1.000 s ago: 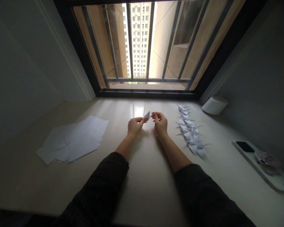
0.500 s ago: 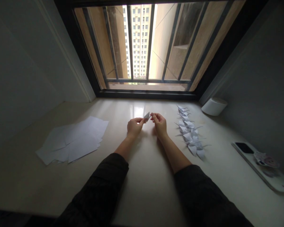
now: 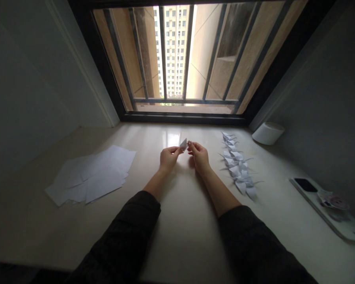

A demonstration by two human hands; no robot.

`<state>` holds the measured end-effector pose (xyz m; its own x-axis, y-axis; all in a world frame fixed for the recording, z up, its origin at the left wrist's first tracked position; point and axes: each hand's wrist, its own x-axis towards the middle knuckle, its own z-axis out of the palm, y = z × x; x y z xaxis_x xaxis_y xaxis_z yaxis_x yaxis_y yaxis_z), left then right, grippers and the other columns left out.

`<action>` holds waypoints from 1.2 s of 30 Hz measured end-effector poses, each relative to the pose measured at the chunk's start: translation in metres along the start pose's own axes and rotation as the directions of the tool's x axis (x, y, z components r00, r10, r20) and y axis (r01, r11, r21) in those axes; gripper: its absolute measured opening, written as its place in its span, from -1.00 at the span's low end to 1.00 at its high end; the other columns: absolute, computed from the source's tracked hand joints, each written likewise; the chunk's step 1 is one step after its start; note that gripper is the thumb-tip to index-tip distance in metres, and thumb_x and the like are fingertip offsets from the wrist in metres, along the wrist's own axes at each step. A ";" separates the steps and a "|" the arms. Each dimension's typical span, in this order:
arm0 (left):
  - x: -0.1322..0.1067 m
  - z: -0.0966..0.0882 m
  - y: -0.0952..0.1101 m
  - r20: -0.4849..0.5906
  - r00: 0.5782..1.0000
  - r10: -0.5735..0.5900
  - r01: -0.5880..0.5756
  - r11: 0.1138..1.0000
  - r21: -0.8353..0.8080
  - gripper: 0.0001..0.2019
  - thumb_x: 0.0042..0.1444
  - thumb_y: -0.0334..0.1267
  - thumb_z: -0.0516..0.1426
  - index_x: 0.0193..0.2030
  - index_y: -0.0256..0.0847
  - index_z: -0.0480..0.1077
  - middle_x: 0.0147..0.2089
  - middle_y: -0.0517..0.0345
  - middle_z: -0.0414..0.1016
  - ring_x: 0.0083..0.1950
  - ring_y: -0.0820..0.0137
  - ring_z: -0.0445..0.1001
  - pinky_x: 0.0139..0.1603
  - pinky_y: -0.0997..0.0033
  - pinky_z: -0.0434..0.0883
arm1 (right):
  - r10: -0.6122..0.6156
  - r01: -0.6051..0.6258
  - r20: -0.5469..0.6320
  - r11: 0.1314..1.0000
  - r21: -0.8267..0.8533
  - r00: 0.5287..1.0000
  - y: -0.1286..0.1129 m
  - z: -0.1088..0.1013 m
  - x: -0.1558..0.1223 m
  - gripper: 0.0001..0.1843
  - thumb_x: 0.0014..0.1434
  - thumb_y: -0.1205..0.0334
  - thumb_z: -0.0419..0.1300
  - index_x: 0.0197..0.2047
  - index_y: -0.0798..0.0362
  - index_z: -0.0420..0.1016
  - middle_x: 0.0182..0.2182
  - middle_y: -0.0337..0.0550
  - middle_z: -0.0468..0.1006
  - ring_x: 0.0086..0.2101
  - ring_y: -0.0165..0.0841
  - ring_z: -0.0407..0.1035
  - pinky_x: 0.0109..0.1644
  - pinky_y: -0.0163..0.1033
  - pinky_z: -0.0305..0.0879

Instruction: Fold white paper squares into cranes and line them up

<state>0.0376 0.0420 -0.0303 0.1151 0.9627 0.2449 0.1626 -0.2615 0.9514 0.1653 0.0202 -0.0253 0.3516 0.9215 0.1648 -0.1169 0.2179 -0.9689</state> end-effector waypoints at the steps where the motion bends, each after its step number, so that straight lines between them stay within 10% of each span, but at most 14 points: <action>1: 0.000 0.000 -0.001 0.001 1.000 0.002 -0.002 1.000 -0.014 -0.69 -0.03 0.01 0.18 -0.38 -0.21 0.55 -0.36 0.06 0.59 -0.26 0.31 0.53 -0.21 0.39 0.37 | -0.004 0.004 -0.006 1.000 -0.002 1.000 0.000 0.000 0.000 -0.62 -0.06 -0.12 0.24 -0.40 0.07 0.48 -0.51 -0.21 0.47 -0.44 -0.39 0.35 -0.36 -0.29 0.25; 36: -0.001 0.000 0.010 -0.117 0.993 -0.023 0.007 0.991 -0.133 -0.62 -0.06 0.05 0.19 -0.33 -0.27 0.55 -0.38 0.03 0.58 -0.30 0.33 0.52 -0.25 0.40 0.38 | -0.158 0.182 0.110 0.946 -0.267 0.981 0.000 0.005 -0.006 -0.70 0.07 -0.05 0.13 -0.40 0.03 0.40 -0.43 -0.19 0.49 -0.36 -0.33 0.38 -0.28 -0.24 0.23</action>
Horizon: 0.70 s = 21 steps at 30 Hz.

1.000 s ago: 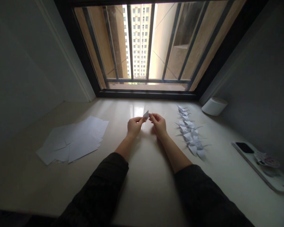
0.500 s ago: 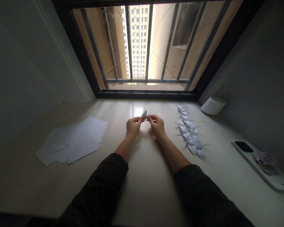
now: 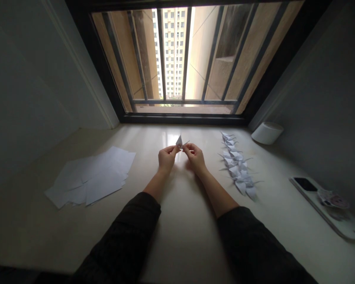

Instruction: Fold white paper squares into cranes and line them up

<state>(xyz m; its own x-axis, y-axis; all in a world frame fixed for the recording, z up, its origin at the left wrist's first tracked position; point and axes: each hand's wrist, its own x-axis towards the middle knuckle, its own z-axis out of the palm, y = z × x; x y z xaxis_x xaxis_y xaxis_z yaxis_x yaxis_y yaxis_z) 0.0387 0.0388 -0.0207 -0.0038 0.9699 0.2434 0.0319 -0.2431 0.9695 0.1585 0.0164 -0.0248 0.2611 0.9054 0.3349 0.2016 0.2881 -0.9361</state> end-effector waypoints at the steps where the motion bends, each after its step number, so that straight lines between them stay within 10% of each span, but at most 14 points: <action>1: 0.000 0.000 0.000 -0.003 1.000 0.007 -0.007 1.000 0.003 -0.62 -0.06 0.05 0.19 -0.33 -0.26 0.55 -0.37 0.03 0.58 -0.30 0.33 0.52 -0.25 0.41 0.38 | -0.002 0.002 0.009 1.000 -0.003 1.000 0.000 0.000 0.000 -0.70 0.07 -0.05 0.13 -0.40 0.03 0.40 -0.43 -0.19 0.49 -0.36 -0.33 0.38 -0.28 -0.24 0.23; 21: -0.002 -0.001 0.003 0.053 0.998 0.020 -0.027 0.990 0.138 -0.65 -0.07 0.04 0.20 -0.33 -0.22 0.55 -0.32 0.05 0.59 -0.26 0.31 0.51 -0.31 0.44 0.34 | -0.043 0.036 -0.077 0.996 -0.086 0.996 0.004 0.002 0.000 -0.75 0.12 0.01 0.05 -0.37 0.01 0.36 -0.41 -0.18 0.48 -0.37 -0.32 0.35 -0.27 -0.24 0.21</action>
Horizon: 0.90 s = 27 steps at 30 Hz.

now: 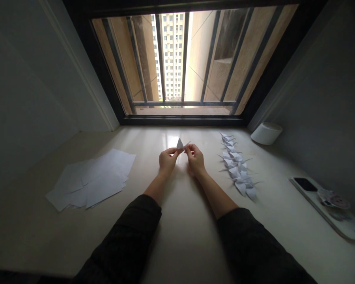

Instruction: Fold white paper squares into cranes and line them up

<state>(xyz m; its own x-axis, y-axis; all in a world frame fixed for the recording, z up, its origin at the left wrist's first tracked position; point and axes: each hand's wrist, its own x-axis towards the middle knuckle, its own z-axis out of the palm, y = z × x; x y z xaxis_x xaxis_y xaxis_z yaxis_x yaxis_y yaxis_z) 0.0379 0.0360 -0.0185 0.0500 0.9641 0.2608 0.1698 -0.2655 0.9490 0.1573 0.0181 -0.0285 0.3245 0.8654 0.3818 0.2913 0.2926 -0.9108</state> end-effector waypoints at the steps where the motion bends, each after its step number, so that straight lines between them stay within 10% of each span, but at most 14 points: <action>1: 0.000 0.000 0.000 0.004 1.000 0.001 -0.001 1.000 -0.005 -0.66 -0.07 0.04 0.20 -0.34 -0.22 0.55 -0.32 0.05 0.59 -0.25 0.31 0.51 -0.30 0.44 0.34 | -0.006 0.006 0.003 1.000 -0.004 1.000 0.000 0.000 0.000 -0.76 0.13 0.02 0.04 -0.36 0.01 0.36 -0.41 -0.17 0.48 -0.36 -0.32 0.35 -0.27 -0.23 0.21; 12: -0.001 0.001 0.004 -0.043 0.999 -0.032 0.029 0.997 -0.075 -0.68 -0.06 0.00 0.20 -0.33 -0.23 0.55 -0.31 0.07 0.58 -0.25 0.33 0.49 -0.27 0.43 0.34 | -0.022 0.023 0.025 1.000 -0.010 0.999 -0.002 0.001 -0.001 -0.76 0.14 0.05 0.03 -0.39 0.00 0.39 -0.42 -0.18 0.48 -0.35 -0.31 0.36 -0.27 -0.22 0.21; 27: -0.003 0.001 -0.004 -0.093 0.995 0.030 -0.005 0.968 0.252 -0.73 0.10 -0.05 0.05 -0.38 -0.19 0.43 -0.37 0.11 0.50 -0.34 0.37 0.39 -0.34 0.45 0.24 | -0.055 0.055 -0.001 0.997 -0.053 0.998 -0.007 -0.001 -0.003 -0.78 0.05 0.02 0.15 -0.42 -0.01 0.46 -0.45 -0.19 0.50 -0.36 -0.31 0.34 -0.29 -0.22 0.24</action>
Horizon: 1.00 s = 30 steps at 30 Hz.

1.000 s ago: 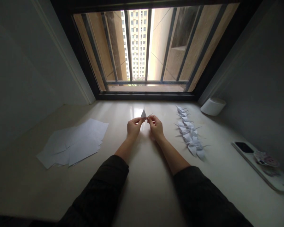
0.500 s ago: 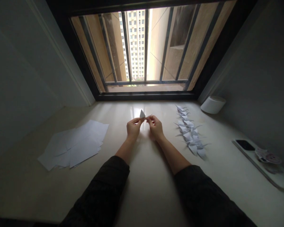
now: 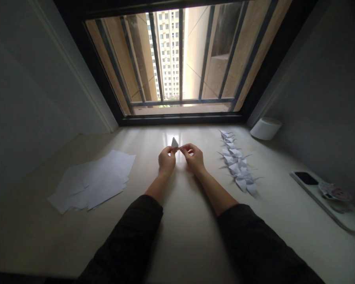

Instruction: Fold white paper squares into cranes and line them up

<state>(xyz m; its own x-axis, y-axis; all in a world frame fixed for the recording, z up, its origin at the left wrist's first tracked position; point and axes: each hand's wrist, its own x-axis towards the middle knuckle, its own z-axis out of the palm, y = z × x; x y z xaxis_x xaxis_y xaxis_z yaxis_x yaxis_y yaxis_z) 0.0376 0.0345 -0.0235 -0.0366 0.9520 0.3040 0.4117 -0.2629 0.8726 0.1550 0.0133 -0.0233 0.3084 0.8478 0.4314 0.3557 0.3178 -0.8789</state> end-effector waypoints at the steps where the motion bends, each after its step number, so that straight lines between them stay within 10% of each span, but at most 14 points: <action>1: 0.000 0.000 0.000 0.002 1.000 0.005 -0.005 1.000 0.016 -0.72 0.10 -0.05 0.04 -0.39 -0.19 0.43 -0.37 0.11 0.50 -0.35 0.37 0.39 -0.35 0.45 0.24 | 0.002 -0.002 0.004 1.000 -0.005 1.000 0.000 0.000 0.000 -0.77 0.05 0.02 0.16 -0.43 0.00 0.46 -0.45 -0.19 0.50 -0.36 -0.31 0.34 -0.29 -0.21 0.24; 30: 0.002 0.000 -0.002 0.075 0.997 0.030 -0.038 0.993 0.112 -0.64 0.06 0.07 0.07 -0.35 -0.18 0.50 -0.36 0.15 0.53 -0.33 0.40 0.41 -0.32 0.48 0.26 | 0.214 -0.188 -0.153 0.968 0.164 0.965 0.010 -0.004 0.010 -0.52 0.07 -0.22 0.06 -0.42 0.05 0.48 -0.50 -0.18 0.51 -0.41 -0.32 0.39 -0.30 -0.26 0.21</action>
<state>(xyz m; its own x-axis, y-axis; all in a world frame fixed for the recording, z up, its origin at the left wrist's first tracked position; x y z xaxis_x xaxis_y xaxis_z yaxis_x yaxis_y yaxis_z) 0.0362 0.0373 -0.0248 0.0441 0.9528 0.3003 0.5124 -0.2797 0.8119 0.1656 0.0234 -0.0271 0.5090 0.8207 0.2597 0.1419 0.2176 -0.9657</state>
